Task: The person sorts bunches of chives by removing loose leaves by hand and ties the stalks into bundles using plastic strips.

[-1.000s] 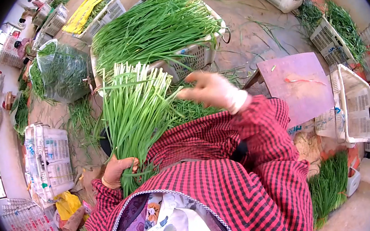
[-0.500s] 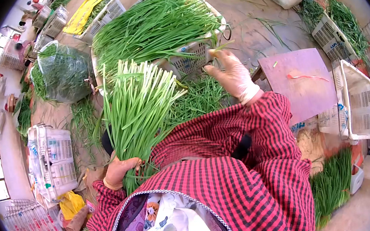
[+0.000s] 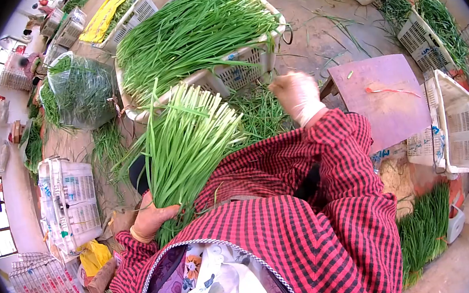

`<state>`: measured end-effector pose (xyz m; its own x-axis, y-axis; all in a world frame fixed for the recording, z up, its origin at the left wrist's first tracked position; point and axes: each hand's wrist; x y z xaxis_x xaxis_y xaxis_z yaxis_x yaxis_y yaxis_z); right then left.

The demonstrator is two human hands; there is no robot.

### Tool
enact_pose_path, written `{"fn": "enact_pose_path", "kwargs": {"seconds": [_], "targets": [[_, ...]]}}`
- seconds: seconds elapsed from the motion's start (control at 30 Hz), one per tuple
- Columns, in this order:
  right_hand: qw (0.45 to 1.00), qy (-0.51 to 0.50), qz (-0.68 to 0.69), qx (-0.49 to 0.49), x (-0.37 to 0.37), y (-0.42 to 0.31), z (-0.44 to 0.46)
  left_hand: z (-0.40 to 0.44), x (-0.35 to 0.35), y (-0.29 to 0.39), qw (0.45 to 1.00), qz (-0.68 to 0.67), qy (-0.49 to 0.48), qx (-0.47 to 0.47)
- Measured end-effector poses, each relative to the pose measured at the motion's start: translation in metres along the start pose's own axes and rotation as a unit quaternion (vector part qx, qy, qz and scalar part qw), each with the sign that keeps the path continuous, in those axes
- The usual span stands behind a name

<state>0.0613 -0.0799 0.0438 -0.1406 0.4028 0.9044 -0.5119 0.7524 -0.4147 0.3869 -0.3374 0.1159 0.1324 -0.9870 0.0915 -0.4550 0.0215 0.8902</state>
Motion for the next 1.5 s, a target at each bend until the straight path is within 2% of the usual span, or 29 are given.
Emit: {"fn": "enact_pose_path", "kwargs": {"seconds": [0.03,0.07,0.13,0.2,0.23,0.27,0.33,0.4,0.47,0.53,0.6,0.67,0.7,0.73,0.77,0.8,0.9,0.93,1.0,1.07,1.1,1.13,1.2,1.27,1.3,1.33,1.4,1.47,1.5], "targets": [[0.997,0.058,0.010,0.051,0.009,0.001,-0.002,0.002,0.001,-0.001,1.000,0.000,-0.002,0.000],[0.997,0.058,0.008,0.050,0.015,-0.004,-0.002,0.006,0.000,-0.002,1.000,0.014,-0.011,-0.008],[0.947,0.120,0.217,0.201,0.029,-0.045,-0.009,0.008,-0.002,-0.002,0.999,0.029,-0.024,-0.011],[0.957,0.051,0.119,0.261,0.019,-0.068,-0.016,0.012,-0.007,0.005,0.998,0.003,-0.029,0.064],[0.961,-0.013,0.119,0.249,0.017,-0.077,-0.016,0.013,-0.011,0.007,0.998,-0.024,-0.044,0.046],[0.959,-0.018,0.124,0.256,-0.002,-0.076,-0.013,0.013,-0.011,0.007,0.998,-0.024,-0.046,0.047],[0.957,-0.010,0.151,0.246,-0.022,-0.077,-0.012,0.013,-0.010,0.006,0.994,-0.032,-0.085,0.058],[0.947,0.039,0.156,0.279,-0.029,-0.069,-0.012,0.011,-0.008,0.004,0.993,-0.054,-0.086,0.067],[0.955,0.053,0.106,0.272,-0.031,-0.051,-0.009,0.010,-0.004,0.002,0.992,-0.052,-0.103,0.047],[0.960,-0.030,0.256,0.107,-0.026,-0.030,-0.012,0.009,-0.004,0.005,0.993,-0.035,-0.101,0.052],[0.989,-0.025,0.143,-0.007,-0.026,0.001,-0.002,0.009,-0.005,0.005,0.994,-0.018,-0.098,0.054],[0.982,-0.164,-0.053,-0.074,-0.006,0.024,0.009,0.011,-0.004,0.002,0.996,0.034,-0.083,-0.002],[0.981,-0.187,-0.038,-0.027,0.010,0.027,0.007,0.012,-0.004,0.004,0.996,0.032,-0.082,-0.002],[0.981,-0.190,-0.038,-0.025,0.018,0.020,0.007,0.013,-0.004,0.006,0.995,0.057,-0.077,-0.007],[0.992,-0.099,0.037,0.066,0.023,0.010,0.008,0.014,-0.005,0.007,0.994,0.082,-0.072,-0.010],[0.981,-0.004,0.112,0.156,0.029,-0.002,0.010,0.016,-0.005,0.007,0.994,0.081,-0.072,-0.009],[0.953,-0.169,0.137,0.210,0.056,-0.062,0.013,0.025,-0.012,0.017,0.936,0.344,-0.067,-0.037],[0.956,-0.135,0.098,0.243,0.048,-0.075,0.012,0.027,-0.011,0.014,0.936,0.344,-0.067,-0.038],[0.944,-0.172,-0.001,0.281,0.048,-0.110,0.016,0.033,-0.010,0.000,0.869,0.482,-0.086,-0.073],[0.900,-0.320,-0.041,0.293,0.035,-0.140,0.017,0.034,-0.014,0.002,0.864,0.490,-0.083,-0.080],[0.882,-0.371,-0.042,0.287,0.025,-0.150,0.013,0.032,-0.018,0.011,0.876,0.474,-0.080,-0.052],[0.885,-0.376,0.048,0.271,-0.009,-0.140,0.007,0.031,-0.022,0.020,0.886,0.456,-0.077,-0.024],[0.863,-0.430,0.180,0.196,-0.038,-0.133,0.009,0.028,-0.025,0.023,0.895,0.438,-0.075,-0.036],[0.887,-0.351,0.235,0.188,-0.054,-0.126,0.004,0.026,-0.022,0.010,0.889,0.447,-0.057,-0.086],[0.878,-0.321,0.319,0.155,-0.058,-0.124,0.001,0.025,-0.019,0.007,0.889,0.446,-0.057,-0.084],[0.854,-0.266,0.432,0.112,-0.063,-0.124,0.002,0.026,-0.017,0.004,0.883,0.458,-0.035,-0.094],[0.762,-0.241,0.601,-0.009,-0.040,-0.112,0.007,0.028,-0.015,0.001,0.878,0.468,-0.015,-0.105],[0.704,-0.120,0.694,-0.093,-0.021,-0.108,0.018,0.031,-0.013,0.001,0.871,0.476,0.041,-0.119],[0.684,-0.127,0.708,-0.125,-0.009,-0.103,0.023,0.032,-0.011,-0.004,0.859,0.480,0.069,-0.162]]}}
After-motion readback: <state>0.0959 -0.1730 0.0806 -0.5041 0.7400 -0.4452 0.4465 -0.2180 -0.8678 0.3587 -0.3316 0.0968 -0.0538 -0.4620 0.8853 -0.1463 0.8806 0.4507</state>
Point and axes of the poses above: each hand's wrist, its own z-axis towards the middle knuckle, its own x-axis out of the back of the hand, y = z × x, and after that the axes turned 1 degree about -x, right-handed
